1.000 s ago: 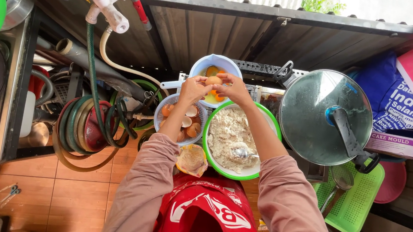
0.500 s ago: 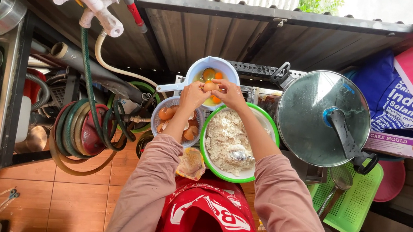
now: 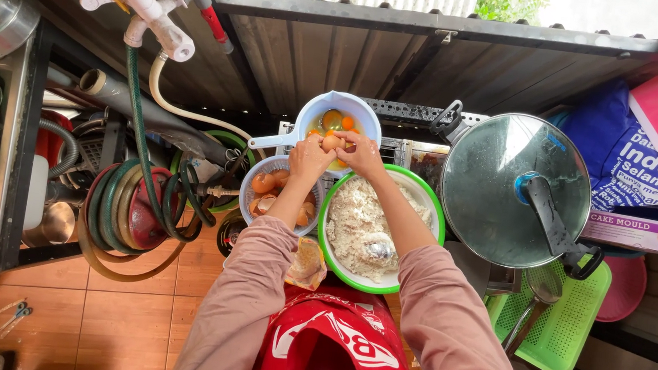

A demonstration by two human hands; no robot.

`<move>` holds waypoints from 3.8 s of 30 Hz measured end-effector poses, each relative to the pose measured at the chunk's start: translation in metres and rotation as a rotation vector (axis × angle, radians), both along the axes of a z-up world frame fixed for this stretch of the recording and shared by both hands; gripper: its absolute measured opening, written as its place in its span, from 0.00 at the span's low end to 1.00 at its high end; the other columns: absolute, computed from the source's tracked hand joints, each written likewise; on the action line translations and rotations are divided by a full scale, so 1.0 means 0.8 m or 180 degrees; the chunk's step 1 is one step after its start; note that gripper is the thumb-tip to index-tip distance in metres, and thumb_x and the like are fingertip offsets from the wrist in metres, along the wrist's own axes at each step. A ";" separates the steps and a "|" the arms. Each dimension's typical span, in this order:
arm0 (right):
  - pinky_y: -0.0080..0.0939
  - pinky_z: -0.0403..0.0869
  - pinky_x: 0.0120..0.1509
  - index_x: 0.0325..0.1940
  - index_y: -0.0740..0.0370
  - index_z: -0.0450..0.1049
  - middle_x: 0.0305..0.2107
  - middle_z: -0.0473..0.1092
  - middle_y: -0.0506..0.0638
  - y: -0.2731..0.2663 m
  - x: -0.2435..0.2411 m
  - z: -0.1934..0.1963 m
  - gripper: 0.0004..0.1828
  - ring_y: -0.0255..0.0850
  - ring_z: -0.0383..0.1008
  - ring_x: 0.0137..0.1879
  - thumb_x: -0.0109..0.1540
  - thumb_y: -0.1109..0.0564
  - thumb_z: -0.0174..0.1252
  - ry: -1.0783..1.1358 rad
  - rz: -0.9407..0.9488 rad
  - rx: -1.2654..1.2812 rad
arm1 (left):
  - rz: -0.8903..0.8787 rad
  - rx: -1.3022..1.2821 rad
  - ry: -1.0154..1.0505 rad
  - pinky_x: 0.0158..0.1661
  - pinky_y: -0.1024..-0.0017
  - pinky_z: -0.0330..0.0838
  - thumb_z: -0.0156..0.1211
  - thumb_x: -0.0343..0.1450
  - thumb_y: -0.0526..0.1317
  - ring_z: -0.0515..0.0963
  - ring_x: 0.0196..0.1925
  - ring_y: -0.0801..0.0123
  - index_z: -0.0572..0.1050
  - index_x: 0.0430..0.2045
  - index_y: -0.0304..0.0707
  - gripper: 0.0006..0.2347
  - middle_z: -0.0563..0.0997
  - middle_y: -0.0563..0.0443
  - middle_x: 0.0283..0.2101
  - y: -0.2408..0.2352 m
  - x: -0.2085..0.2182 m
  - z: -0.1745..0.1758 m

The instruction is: The person is cracking multiple eggs into a bowl as part of a food preparation process.

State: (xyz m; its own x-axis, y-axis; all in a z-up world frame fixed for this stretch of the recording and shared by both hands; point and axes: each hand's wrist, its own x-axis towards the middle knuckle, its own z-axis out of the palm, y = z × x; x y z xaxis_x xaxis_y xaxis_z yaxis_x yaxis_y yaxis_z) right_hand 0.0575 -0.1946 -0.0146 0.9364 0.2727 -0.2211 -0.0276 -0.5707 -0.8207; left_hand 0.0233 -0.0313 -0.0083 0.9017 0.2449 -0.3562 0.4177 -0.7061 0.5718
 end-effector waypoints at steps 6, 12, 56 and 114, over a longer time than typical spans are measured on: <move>0.41 0.81 0.49 0.58 0.39 0.79 0.48 0.79 0.53 0.000 -0.002 -0.018 0.26 0.44 0.82 0.45 0.54 0.54 0.68 -0.0055 -0.0037 0.0164 | 0.0024 0.0044 0.0081 0.52 0.52 0.78 0.60 0.63 0.54 0.84 0.50 0.42 0.80 0.47 0.49 0.21 0.85 0.40 0.43 -0.004 0.000 -0.003; 0.42 0.81 0.50 0.58 0.41 0.79 0.44 0.79 0.52 0.002 -0.002 -0.024 0.27 0.46 0.82 0.45 0.54 0.55 0.68 -0.0108 -0.0049 0.0204 | 0.0021 -0.0014 0.0047 0.51 0.49 0.78 0.60 0.64 0.52 0.84 0.49 0.38 0.79 0.47 0.44 0.20 0.84 0.36 0.42 -0.006 -0.001 -0.006; 0.49 0.77 0.62 0.63 0.43 0.75 0.57 0.72 0.50 0.004 0.002 -0.014 0.29 0.49 0.74 0.61 0.58 0.60 0.63 -0.2229 0.0488 -0.0324 | -0.0473 0.0486 -0.0891 0.43 0.47 0.81 0.59 0.65 0.40 0.85 0.39 0.40 0.71 0.35 0.40 0.09 0.81 0.40 0.33 0.004 0.003 0.016; 0.57 0.76 0.55 0.43 0.50 0.69 0.33 0.78 0.53 0.130 -0.128 0.056 0.34 0.59 0.79 0.48 0.51 0.23 0.64 -0.0248 0.1340 -0.1020 | 0.0329 0.0019 0.0054 0.53 0.56 0.75 0.64 0.68 0.48 0.80 0.54 0.53 0.76 0.39 0.51 0.10 0.76 0.53 0.43 0.151 -0.197 0.033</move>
State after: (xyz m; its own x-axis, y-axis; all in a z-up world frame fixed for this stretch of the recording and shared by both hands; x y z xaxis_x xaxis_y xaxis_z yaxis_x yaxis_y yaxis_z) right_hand -0.0451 -0.0905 0.0299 0.7775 0.5584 -0.2891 0.3118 -0.7416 -0.5940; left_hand -0.1343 0.0891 0.0183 0.8654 0.3386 -0.3695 0.4981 -0.6621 0.5600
